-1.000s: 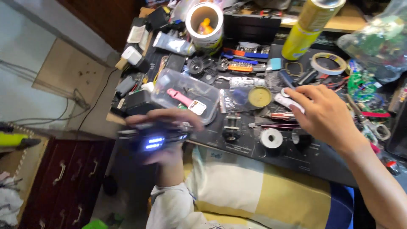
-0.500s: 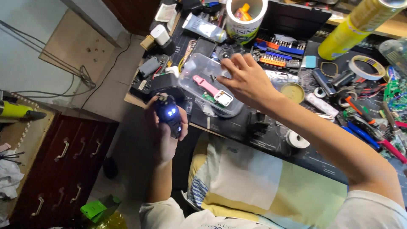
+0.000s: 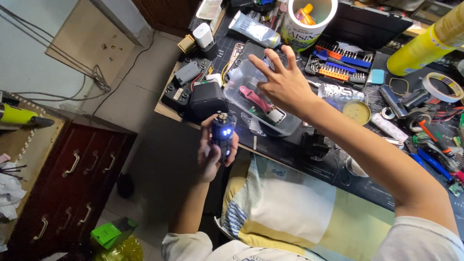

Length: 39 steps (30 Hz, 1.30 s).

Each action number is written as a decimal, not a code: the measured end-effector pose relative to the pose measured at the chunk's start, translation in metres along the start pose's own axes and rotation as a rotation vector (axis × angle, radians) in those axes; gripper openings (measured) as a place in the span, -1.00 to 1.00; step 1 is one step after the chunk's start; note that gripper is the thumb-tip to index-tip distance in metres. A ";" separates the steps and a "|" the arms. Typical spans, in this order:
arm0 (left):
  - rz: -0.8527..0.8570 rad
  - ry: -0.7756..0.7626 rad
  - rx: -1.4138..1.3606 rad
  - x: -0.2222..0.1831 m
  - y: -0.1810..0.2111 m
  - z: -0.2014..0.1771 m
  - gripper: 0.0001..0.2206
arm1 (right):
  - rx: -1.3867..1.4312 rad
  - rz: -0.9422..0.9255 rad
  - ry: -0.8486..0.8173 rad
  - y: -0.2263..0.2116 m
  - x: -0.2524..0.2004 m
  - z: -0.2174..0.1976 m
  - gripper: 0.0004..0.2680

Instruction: Repairing a small electronic device by disassembling the housing, inspecting internal components, and reassembling it using a screwdriver.

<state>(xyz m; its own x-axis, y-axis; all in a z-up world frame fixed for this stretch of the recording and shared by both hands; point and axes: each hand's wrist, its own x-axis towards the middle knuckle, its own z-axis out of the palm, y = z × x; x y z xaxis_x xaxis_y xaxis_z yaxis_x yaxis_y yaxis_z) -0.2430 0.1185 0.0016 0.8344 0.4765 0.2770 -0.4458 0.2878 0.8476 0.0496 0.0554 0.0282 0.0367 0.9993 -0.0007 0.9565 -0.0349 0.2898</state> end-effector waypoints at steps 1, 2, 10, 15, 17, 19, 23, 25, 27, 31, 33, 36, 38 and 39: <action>0.003 -0.027 -0.006 -0.002 -0.004 -0.002 -0.32 | 0.006 0.004 0.041 0.000 0.001 0.003 -0.80; 0.006 -0.053 -0.009 -0.003 -0.008 -0.004 -0.33 | 0.013 0.007 0.084 0.001 0.002 0.005 -0.79; -0.053 -0.134 0.042 -0.004 -0.010 -0.004 -0.36 | 0.108 0.004 0.081 0.004 0.007 0.018 -0.83; -0.023 -0.160 0.299 -0.002 0.002 0.004 -0.43 | 0.080 0.003 0.083 0.008 0.006 0.020 -0.82; 0.138 -0.192 0.504 -0.001 0.002 0.011 -0.55 | 0.101 0.006 0.045 0.008 0.006 0.022 -0.81; 0.187 -0.162 0.623 0.001 0.007 0.019 -0.57 | 0.098 0.008 0.069 0.009 0.006 0.025 -0.80; 0.286 -0.112 0.886 0.004 0.025 0.038 -0.58 | 0.107 0.009 0.110 0.009 0.005 0.031 -0.80; 0.328 -0.099 0.986 0.004 0.030 0.043 -0.58 | 0.130 0.009 0.116 0.008 0.005 0.028 -0.79; 0.370 -0.084 1.085 0.003 0.032 0.046 -0.57 | 0.153 0.008 0.122 0.007 0.006 0.025 -0.78; 0.415 -0.040 1.207 -0.001 0.031 0.049 -0.55 | 0.194 0.011 0.132 0.007 0.005 0.023 -0.80; 0.408 -0.029 1.233 -0.003 0.031 0.048 -0.55 | 0.204 0.010 0.140 0.006 0.005 0.024 -0.81; 0.416 -0.030 1.284 -0.004 0.029 0.047 -0.54 | 0.183 0.001 0.174 0.006 0.005 0.025 -0.80; 0.445 -0.023 1.306 -0.004 0.029 0.048 -0.56 | 0.206 0.007 0.146 0.005 0.005 0.022 -0.83; 0.445 -0.024 1.305 -0.005 0.028 0.047 -0.56 | 0.206 0.008 0.146 0.006 0.005 0.023 -0.83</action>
<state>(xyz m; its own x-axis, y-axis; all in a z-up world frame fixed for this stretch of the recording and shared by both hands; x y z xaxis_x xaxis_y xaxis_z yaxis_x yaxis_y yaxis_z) -0.2450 0.0853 0.0451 0.7143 0.3038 0.6304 -0.0610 -0.8704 0.4886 0.0617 0.0599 0.0080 0.0169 0.9896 0.1432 0.9957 -0.0297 0.0879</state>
